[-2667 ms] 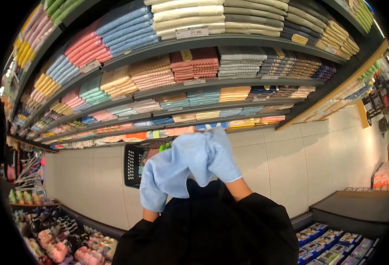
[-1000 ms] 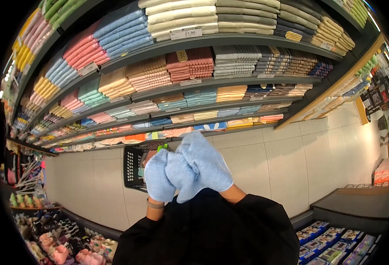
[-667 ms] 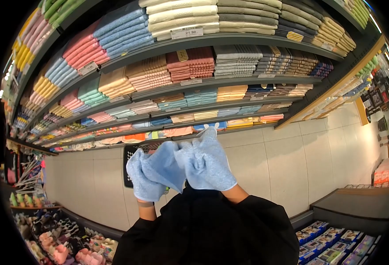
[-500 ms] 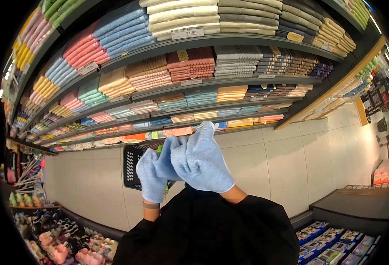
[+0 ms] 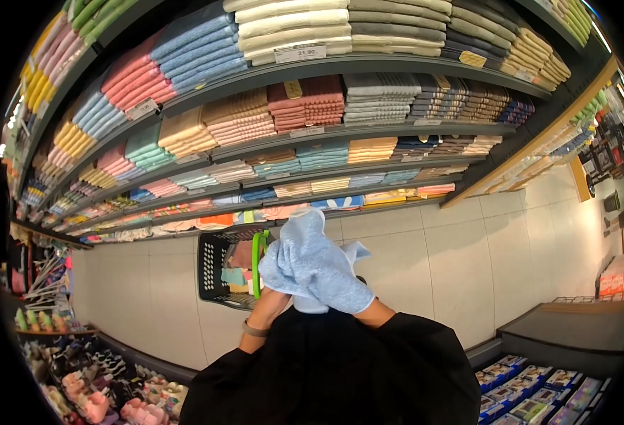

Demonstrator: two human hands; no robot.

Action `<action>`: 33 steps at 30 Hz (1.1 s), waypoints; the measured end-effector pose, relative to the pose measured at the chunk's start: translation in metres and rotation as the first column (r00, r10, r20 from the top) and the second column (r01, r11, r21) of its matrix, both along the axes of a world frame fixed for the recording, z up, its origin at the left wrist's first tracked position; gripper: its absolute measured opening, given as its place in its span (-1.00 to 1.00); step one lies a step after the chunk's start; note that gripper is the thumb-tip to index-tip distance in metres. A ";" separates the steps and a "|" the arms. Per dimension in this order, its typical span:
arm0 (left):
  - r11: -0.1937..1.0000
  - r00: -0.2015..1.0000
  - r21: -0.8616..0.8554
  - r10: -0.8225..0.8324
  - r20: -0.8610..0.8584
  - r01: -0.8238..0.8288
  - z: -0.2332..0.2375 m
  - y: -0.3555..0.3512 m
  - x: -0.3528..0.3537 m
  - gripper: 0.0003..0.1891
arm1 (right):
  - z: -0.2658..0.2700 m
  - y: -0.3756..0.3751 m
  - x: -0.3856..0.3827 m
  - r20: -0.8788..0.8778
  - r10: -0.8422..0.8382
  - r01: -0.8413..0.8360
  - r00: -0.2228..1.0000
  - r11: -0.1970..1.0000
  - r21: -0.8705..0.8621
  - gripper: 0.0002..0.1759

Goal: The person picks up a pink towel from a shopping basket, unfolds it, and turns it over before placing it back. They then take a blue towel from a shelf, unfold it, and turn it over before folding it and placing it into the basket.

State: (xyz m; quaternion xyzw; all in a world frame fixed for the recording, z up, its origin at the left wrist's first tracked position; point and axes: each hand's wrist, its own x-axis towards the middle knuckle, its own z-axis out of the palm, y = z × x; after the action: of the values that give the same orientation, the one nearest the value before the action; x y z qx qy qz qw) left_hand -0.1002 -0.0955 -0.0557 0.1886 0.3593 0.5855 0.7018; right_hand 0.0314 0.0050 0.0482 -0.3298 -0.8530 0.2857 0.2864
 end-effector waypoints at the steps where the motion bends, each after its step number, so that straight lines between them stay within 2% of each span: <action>1: 1.000 1.000 0.000 -0.002 -0.001 0.002 -0.004 0.000 -0.002 -0.21 | 0.000 -0.001 0.000 -0.001 0.001 -0.001 1.000 1.000 -0.001 -0.64; 3: 0.999 0.976 0.020 -0.022 -0.215 0.027 -0.013 0.000 -0.005 -0.24 | -0.002 -0.001 0.001 -0.003 0.005 -0.005 1.000 1.000 -0.006 -0.64; 7: 0.998 0.944 0.049 -0.026 -0.330 0.045 -0.004 0.001 -0.005 -0.27 | -0.005 -0.005 0.003 -0.007 0.015 -0.015 1.000 1.000 -0.014 -0.64; 9: 0.996 0.894 0.078 0.002 -0.448 0.037 0.000 0.000 -0.005 -0.29 | -0.008 -0.006 0.005 -0.006 0.018 -0.018 1.000 1.000 -0.023 -0.63; 16: 0.995 0.814 0.093 0.026 -0.580 0.035 -0.014 -0.004 -0.011 -0.41 | -0.012 -0.008 0.010 -0.012 0.008 -0.008 1.000 1.000 -0.023 -0.63; 18: 0.988 0.758 0.079 -0.050 -0.650 0.134 -0.015 -0.006 -0.015 -0.49 | -0.011 -0.007 0.012 -0.012 0.000 -0.001 1.000 1.000 -0.020 -0.62; 22: 0.980 0.719 0.094 -0.061 -0.692 0.174 -0.013 -0.005 -0.019 -0.57 | -0.009 -0.006 0.018 -0.002 -0.033 0.033 0.999 0.999 0.013 -0.62; 24: 0.990 0.760 0.130 0.037 -0.649 0.062 -0.010 -0.005 -0.018 -0.62 | -0.010 -0.004 0.021 0.012 -0.057 0.056 0.998 0.998 0.029 -0.62; 33: 0.999 0.831 0.039 0.005 -0.557 0.020 -0.006 -0.003 -0.028 -0.68 | -0.019 0.012 0.017 0.076 -0.184 0.170 0.980 0.973 0.157 -0.60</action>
State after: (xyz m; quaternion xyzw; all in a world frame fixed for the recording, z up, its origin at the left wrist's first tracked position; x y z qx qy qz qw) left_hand -0.1282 -0.0989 -0.0615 0.3672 0.5345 0.5101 0.5650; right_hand 0.0486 0.0166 0.0294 -0.3947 -0.8511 0.1792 0.2961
